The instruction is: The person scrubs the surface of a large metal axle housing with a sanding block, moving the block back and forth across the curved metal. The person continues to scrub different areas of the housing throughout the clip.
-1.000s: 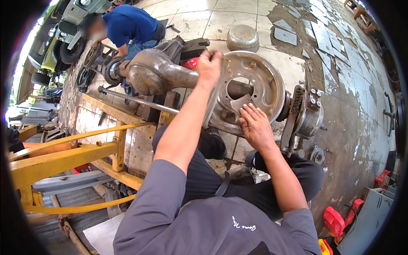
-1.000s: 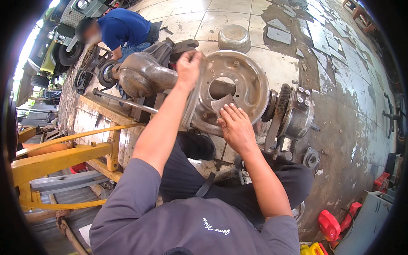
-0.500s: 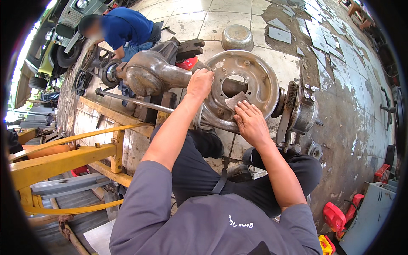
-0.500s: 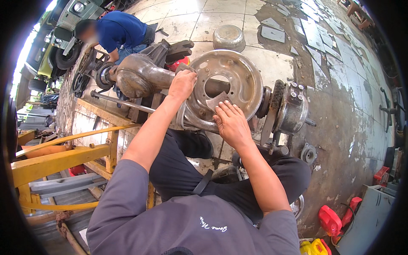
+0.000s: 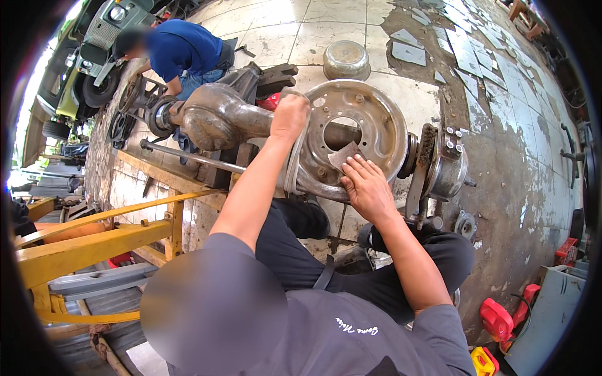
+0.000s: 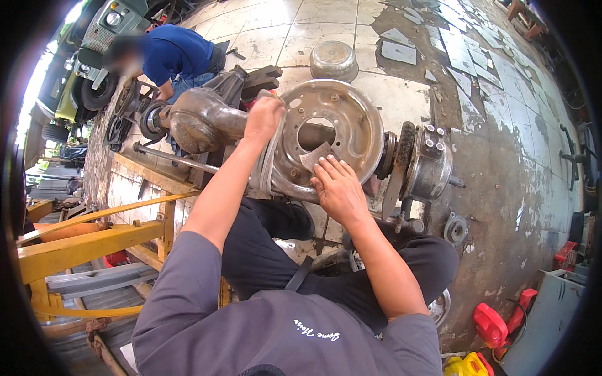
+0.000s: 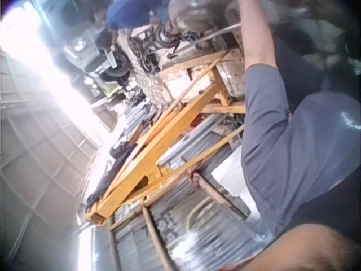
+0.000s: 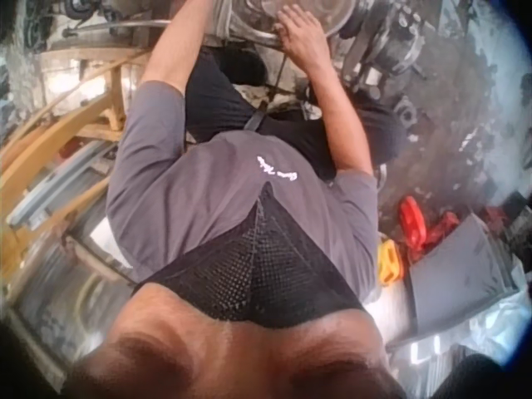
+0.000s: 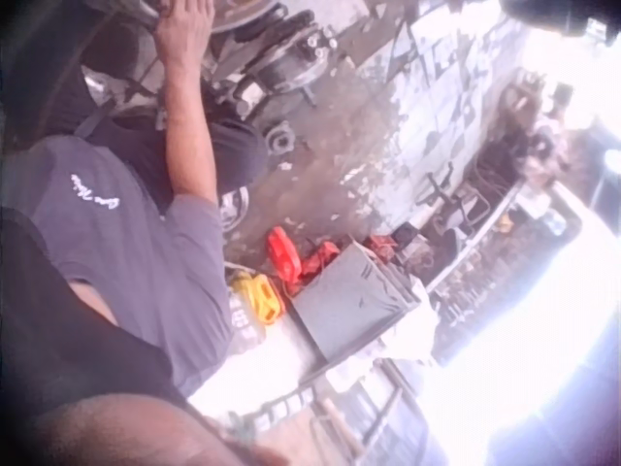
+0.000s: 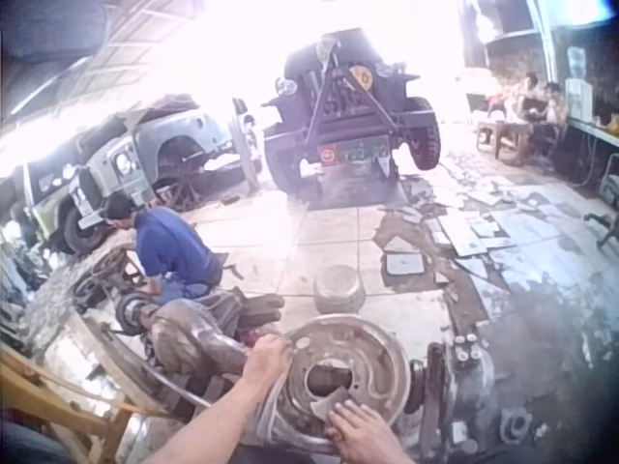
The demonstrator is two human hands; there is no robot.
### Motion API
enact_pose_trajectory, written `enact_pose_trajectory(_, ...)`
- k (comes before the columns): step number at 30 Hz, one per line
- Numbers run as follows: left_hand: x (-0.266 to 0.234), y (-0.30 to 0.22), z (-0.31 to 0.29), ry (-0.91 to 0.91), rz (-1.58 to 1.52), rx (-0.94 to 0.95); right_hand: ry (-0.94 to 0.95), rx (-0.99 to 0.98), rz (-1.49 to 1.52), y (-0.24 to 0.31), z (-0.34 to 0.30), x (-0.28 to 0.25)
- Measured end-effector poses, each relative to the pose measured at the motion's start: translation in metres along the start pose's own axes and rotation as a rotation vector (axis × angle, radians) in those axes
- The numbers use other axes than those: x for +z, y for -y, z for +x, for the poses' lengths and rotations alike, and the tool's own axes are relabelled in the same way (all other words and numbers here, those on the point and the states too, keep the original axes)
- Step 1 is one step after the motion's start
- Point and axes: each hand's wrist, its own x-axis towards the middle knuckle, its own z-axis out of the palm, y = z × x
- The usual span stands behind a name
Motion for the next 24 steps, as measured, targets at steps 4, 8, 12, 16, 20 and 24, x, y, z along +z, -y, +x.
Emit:
enact_pose_trajectory(4,0.002,-0.007,0.0,0.121,0.153,-0.003,0.001,-0.007,0.002,-0.002,0.001,-0.005)
enact_pose_trajectory(8,-0.008,-0.018,-0.016,0.223,0.262,-0.068,-0.005,0.007,0.017,-0.002,-0.002,-0.004)
enact_pose_trajectory(12,-0.033,-0.009,-0.03,0.466,0.128,-0.054,-0.019,0.005,0.025,-0.005,-0.001,0.001)
enact_pose_trajectory(16,-0.058,-0.003,-0.026,0.43,-0.252,-0.267,-0.034,0.013,0.035,-0.004,0.001,0.004)
enact_pose_trajectory(20,-0.028,-0.012,0.006,0.047,-0.314,-0.344,-0.013,0.037,0.024,-0.004,0.001,0.001)
enact_pose_trajectory(24,0.011,-0.007,0.027,0.017,-0.078,-0.073,-0.001,0.027,0.033,-0.002,-0.002,0.002)
